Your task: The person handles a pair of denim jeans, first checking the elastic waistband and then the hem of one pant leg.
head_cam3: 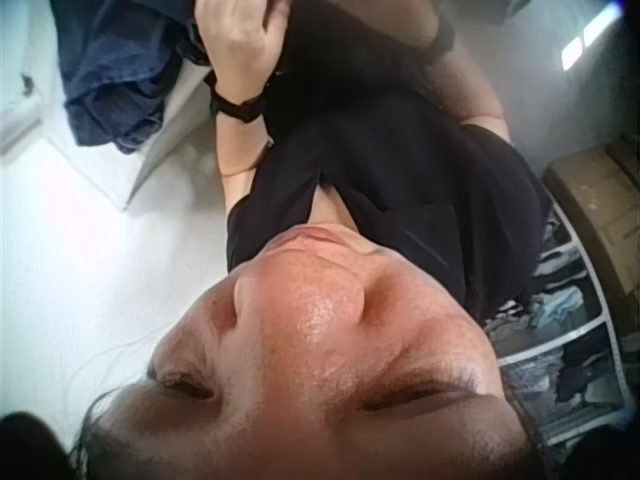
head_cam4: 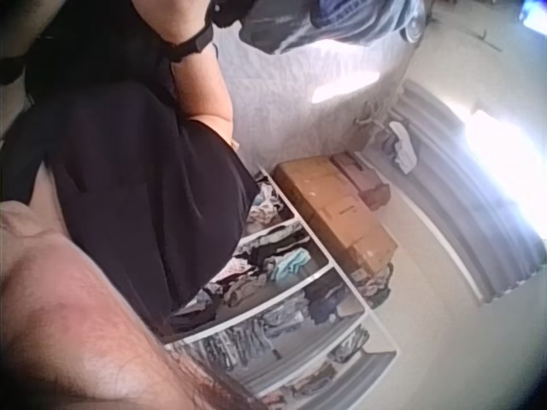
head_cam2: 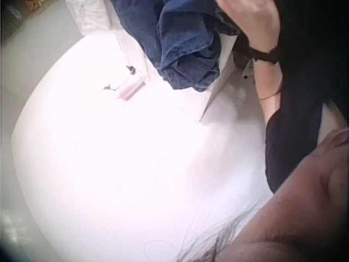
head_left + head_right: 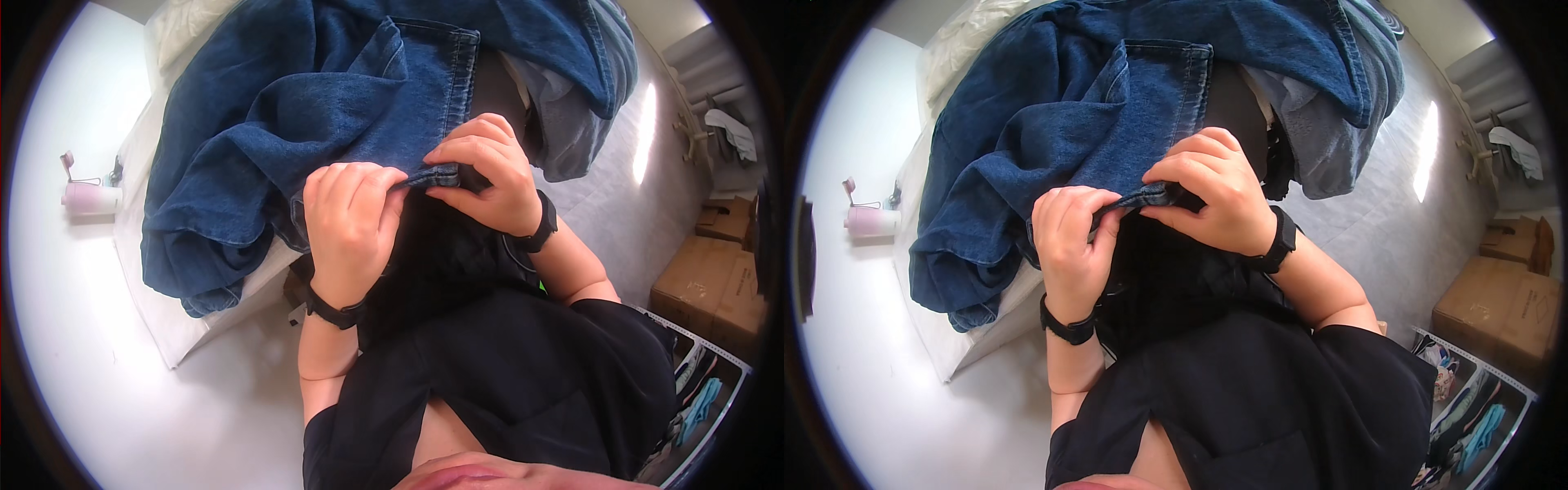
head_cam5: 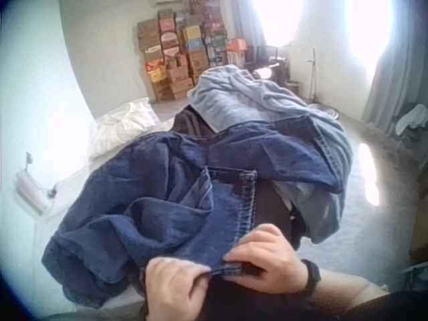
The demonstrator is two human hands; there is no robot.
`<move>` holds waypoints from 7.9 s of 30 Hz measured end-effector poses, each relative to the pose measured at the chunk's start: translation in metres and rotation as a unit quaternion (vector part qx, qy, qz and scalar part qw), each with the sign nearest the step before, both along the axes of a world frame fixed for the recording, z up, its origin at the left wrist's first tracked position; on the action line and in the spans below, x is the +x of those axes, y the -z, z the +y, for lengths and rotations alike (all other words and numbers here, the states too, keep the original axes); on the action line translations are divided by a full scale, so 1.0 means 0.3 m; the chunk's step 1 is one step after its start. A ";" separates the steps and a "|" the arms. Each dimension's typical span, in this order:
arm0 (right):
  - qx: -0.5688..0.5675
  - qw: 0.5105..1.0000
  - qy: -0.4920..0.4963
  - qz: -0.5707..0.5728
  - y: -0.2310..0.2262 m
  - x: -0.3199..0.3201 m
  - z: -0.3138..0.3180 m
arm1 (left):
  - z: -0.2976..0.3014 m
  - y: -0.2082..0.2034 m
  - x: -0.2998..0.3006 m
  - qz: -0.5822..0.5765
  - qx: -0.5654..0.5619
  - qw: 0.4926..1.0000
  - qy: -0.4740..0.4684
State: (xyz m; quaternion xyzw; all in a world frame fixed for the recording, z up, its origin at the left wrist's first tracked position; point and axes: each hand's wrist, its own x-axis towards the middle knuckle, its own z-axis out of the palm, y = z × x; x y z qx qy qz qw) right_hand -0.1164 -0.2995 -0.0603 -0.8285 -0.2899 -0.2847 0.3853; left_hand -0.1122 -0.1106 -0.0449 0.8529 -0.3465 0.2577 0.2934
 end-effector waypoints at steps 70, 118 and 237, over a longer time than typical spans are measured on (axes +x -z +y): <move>0.301 0.892 -0.003 0.337 -0.025 0.125 -0.111 | 1.074 -0.278 -0.008 -0.116 -0.012 0.903 -0.413; 0.308 0.884 -0.089 0.341 0.048 0.143 0.183 | 0.210 0.065 0.082 0.446 -0.419 0.791 -0.011; 0.036 0.988 -0.069 0.131 -0.080 0.022 0.012 | 0.253 -0.111 -0.035 0.161 -0.117 0.979 -0.042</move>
